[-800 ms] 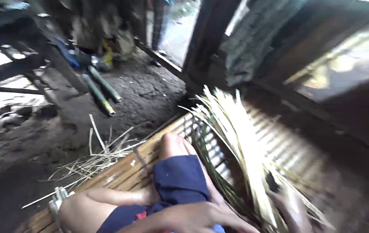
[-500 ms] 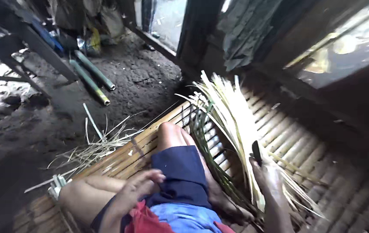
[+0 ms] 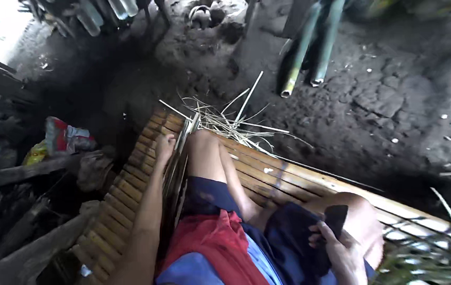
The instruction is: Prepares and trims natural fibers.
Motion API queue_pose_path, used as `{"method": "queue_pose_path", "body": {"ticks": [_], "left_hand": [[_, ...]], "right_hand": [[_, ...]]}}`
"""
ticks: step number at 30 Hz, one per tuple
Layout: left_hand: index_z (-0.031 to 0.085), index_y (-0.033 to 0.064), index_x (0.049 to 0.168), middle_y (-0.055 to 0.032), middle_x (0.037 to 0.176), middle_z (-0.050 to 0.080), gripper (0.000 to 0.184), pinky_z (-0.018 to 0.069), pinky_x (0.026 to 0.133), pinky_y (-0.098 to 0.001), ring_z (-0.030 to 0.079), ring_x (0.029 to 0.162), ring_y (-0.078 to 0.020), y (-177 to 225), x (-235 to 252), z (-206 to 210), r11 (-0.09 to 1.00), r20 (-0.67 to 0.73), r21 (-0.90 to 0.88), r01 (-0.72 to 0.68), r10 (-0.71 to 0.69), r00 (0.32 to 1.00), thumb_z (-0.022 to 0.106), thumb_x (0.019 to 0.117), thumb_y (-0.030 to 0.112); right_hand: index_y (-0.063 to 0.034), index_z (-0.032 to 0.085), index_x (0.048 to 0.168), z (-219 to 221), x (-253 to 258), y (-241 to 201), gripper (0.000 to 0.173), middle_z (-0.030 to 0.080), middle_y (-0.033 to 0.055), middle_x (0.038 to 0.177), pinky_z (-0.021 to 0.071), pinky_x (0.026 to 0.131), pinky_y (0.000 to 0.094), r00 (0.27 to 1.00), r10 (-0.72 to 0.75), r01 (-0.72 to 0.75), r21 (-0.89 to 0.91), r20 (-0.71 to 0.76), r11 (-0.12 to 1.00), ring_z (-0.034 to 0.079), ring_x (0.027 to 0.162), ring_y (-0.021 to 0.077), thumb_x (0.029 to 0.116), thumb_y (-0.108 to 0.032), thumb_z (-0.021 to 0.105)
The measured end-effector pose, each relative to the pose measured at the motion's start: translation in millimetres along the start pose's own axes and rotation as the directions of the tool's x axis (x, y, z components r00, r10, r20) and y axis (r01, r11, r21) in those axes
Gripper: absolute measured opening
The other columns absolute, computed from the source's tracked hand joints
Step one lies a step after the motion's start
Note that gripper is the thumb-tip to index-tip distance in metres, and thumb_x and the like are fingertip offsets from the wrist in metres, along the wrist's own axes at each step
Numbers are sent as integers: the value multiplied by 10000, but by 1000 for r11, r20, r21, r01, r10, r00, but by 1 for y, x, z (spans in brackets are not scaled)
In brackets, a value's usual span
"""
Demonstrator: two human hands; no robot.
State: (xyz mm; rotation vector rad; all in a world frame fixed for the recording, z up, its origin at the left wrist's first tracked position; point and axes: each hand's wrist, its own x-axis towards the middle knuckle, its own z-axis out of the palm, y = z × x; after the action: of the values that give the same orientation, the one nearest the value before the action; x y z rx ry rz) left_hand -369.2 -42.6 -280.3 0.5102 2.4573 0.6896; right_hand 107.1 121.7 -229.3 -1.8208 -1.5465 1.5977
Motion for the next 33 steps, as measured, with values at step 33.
{"method": "queue_pose_path", "body": {"ticks": [33], "left_hand": [[594, -78, 1334, -293, 1360, 592, 355, 410, 1118, -543, 556, 1302, -405, -3, 39, 54, 968, 138, -221, 119, -90, 986, 603, 1003, 48]], "right_hand": [[10, 584, 1107, 7, -7, 8, 185, 641, -56, 680, 552, 493, 196, 999, -26, 29, 95, -36, 995, 594, 481, 17, 1076, -128, 467]]}}
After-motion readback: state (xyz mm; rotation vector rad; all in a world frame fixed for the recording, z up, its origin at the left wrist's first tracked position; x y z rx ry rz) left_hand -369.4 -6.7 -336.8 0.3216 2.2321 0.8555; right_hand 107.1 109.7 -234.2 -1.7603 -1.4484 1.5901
